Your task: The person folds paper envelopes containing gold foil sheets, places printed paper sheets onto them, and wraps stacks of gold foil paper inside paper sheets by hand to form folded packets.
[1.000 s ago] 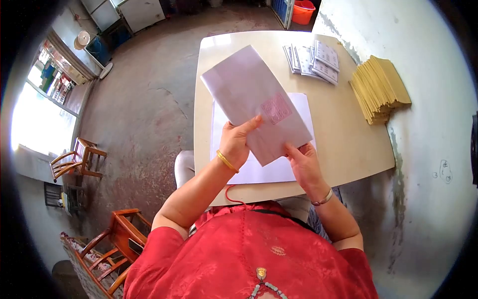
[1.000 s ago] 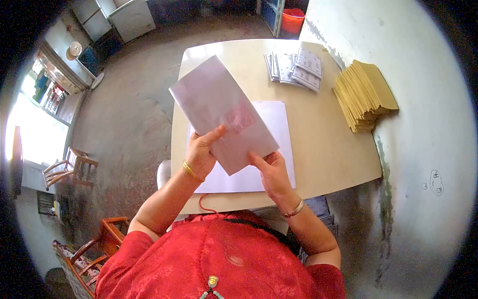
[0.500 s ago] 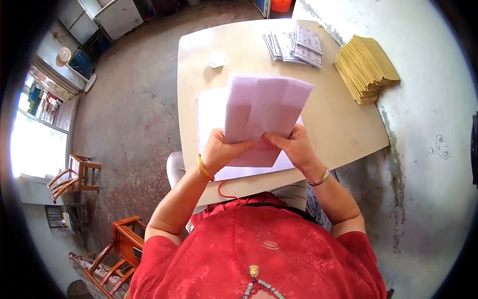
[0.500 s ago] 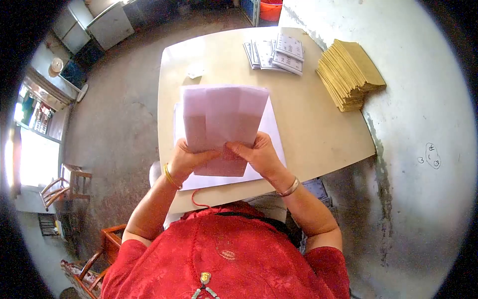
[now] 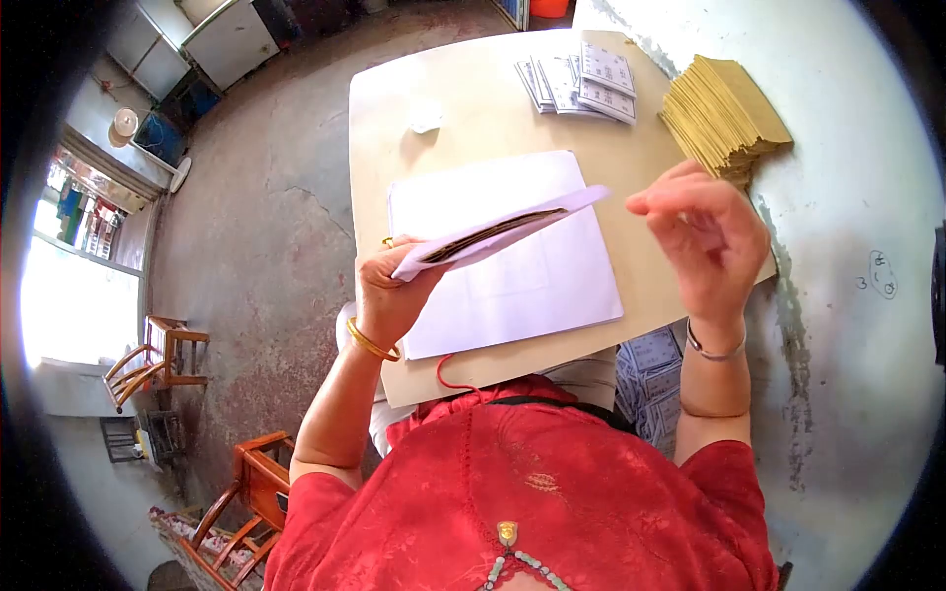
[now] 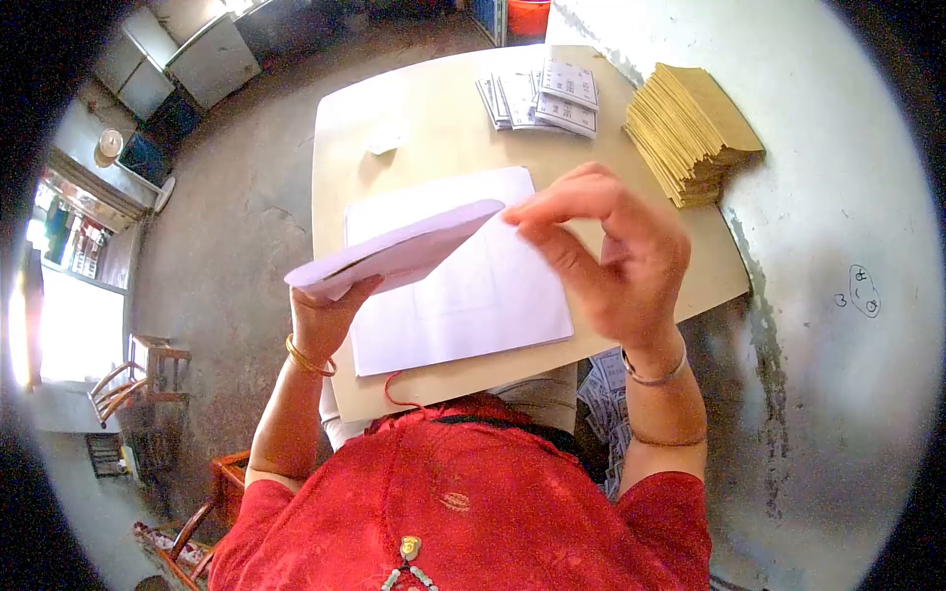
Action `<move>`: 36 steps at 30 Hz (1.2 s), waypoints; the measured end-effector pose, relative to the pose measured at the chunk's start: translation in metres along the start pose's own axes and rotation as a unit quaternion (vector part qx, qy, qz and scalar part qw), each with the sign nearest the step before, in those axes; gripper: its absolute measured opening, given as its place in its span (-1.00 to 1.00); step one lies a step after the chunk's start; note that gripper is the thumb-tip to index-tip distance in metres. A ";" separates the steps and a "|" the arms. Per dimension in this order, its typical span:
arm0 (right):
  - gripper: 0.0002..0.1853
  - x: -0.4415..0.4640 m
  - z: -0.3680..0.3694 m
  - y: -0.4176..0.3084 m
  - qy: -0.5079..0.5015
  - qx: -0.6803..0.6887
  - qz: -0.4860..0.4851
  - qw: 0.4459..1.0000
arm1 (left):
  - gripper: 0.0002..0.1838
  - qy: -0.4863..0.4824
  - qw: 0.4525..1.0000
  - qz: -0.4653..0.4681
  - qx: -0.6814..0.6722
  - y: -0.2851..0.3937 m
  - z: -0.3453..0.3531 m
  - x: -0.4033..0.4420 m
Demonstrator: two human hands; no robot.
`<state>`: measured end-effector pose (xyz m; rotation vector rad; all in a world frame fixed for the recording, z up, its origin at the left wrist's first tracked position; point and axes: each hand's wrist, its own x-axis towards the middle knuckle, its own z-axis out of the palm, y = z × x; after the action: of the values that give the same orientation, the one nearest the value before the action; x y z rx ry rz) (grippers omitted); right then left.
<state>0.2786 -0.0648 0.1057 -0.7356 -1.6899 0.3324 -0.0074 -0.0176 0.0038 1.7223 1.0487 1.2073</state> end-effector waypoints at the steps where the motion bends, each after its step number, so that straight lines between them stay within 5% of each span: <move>1: -0.83 0.002 0.003 -0.005 -0.019 -0.046 -0.058 0.997 | -0.83 -0.008 1.000 0.023 0.007 -0.002 -0.002 0.001; 6: -0.80 0.007 0.022 -0.027 -0.090 -0.212 -0.197 0.953 | -0.83 -0.033 0.987 0.130 0.086 -0.001 -0.006 0.008; 14: -0.78 0.006 0.033 -0.034 -0.138 -0.285 -0.202 0.927 | -0.74 -0.014 0.981 0.168 0.099 0.002 -0.005 0.008; 31: -0.79 -0.002 0.057 -0.037 -0.157 -0.342 -0.203 0.904 | -0.70 -0.021 0.988 0.153 0.013 0.001 -0.009 0.006; 36: -0.77 -0.003 0.059 -0.036 -0.151 -0.350 -0.208 0.901 | -0.73 0.007 0.991 0.055 -0.123 0.000 -0.001 -0.001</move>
<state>0.2124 -0.0847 0.1093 -0.8298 -2.2359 -0.5224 -0.0085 -0.0188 0.0034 1.5982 0.7844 1.3580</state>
